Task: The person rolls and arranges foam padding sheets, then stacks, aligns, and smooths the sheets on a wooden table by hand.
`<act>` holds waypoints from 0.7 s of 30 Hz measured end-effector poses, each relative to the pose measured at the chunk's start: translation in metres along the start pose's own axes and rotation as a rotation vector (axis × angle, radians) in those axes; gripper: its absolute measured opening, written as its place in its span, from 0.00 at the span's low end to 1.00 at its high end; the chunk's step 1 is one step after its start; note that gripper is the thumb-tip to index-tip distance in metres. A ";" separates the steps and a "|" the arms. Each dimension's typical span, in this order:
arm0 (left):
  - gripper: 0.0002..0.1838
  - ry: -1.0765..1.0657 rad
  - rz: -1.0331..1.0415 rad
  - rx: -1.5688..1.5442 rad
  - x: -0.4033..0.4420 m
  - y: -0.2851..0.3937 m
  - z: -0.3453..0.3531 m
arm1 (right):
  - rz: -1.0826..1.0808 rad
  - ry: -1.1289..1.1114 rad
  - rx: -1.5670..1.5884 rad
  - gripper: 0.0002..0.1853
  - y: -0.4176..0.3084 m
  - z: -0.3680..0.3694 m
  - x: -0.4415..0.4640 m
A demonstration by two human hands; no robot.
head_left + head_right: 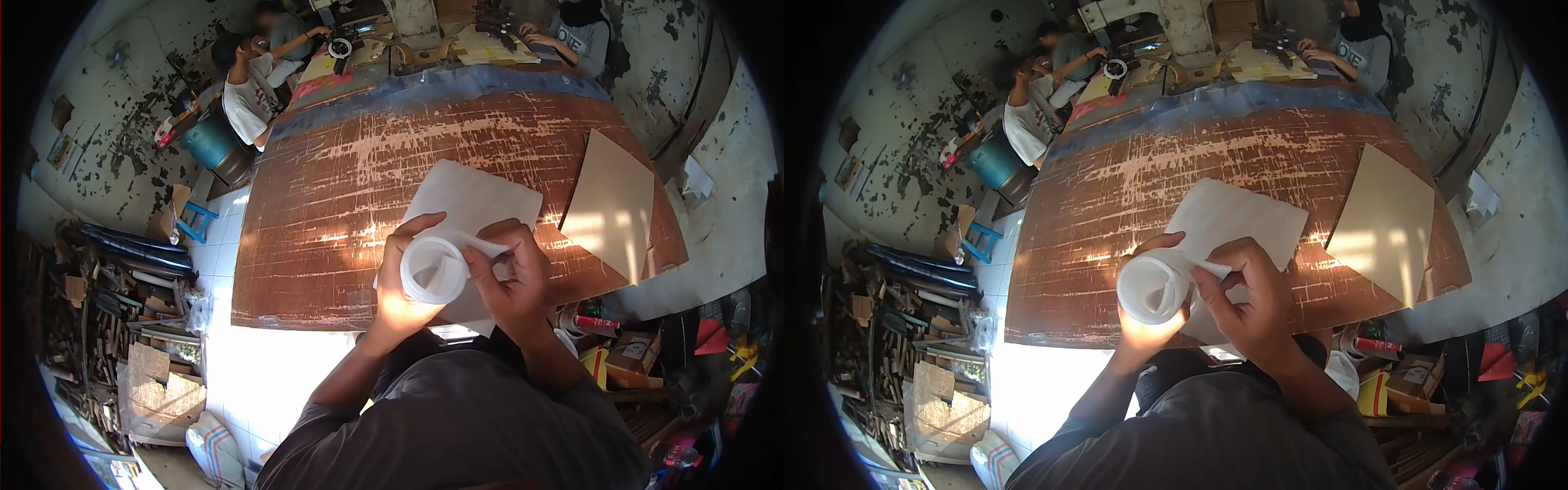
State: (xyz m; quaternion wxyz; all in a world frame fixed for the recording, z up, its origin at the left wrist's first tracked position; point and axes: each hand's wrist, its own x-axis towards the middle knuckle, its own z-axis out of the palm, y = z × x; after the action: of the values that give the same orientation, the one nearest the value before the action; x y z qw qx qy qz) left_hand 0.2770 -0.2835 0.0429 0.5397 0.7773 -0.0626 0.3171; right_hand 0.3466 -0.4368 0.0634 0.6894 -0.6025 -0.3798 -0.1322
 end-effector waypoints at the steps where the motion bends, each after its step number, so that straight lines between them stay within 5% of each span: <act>1: 0.28 0.004 0.037 -0.114 0.002 -0.003 0.003 | 0.014 0.018 0.017 0.09 0.004 0.002 -0.003; 7: 0.34 0.067 -0.052 -0.116 -0.008 -0.011 0.015 | -0.212 -0.051 -0.260 0.12 -0.003 -0.002 0.000; 11: 0.38 -0.026 -0.146 -0.049 0.001 -0.005 0.006 | -0.083 -0.139 -0.074 0.13 -0.004 -0.005 0.005; 13: 0.37 -0.187 0.042 0.062 0.009 -0.007 0.002 | -0.127 -0.220 -0.063 0.22 -0.005 -0.008 0.012; 17: 0.34 -0.105 -0.002 -0.202 0.019 0.007 0.000 | -0.162 -0.220 0.089 0.29 -0.010 0.002 0.029; 21: 0.28 0.002 0.369 0.047 0.058 0.034 -0.016 | -0.368 -0.281 0.195 0.32 -0.037 0.004 0.056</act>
State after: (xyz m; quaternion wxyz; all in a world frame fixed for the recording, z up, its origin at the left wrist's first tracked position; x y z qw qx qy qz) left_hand 0.3010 -0.2689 0.1055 0.4541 0.7648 -0.1963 0.4127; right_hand 0.3598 -0.4267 0.1285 0.6490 -0.4664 -0.5862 -0.1331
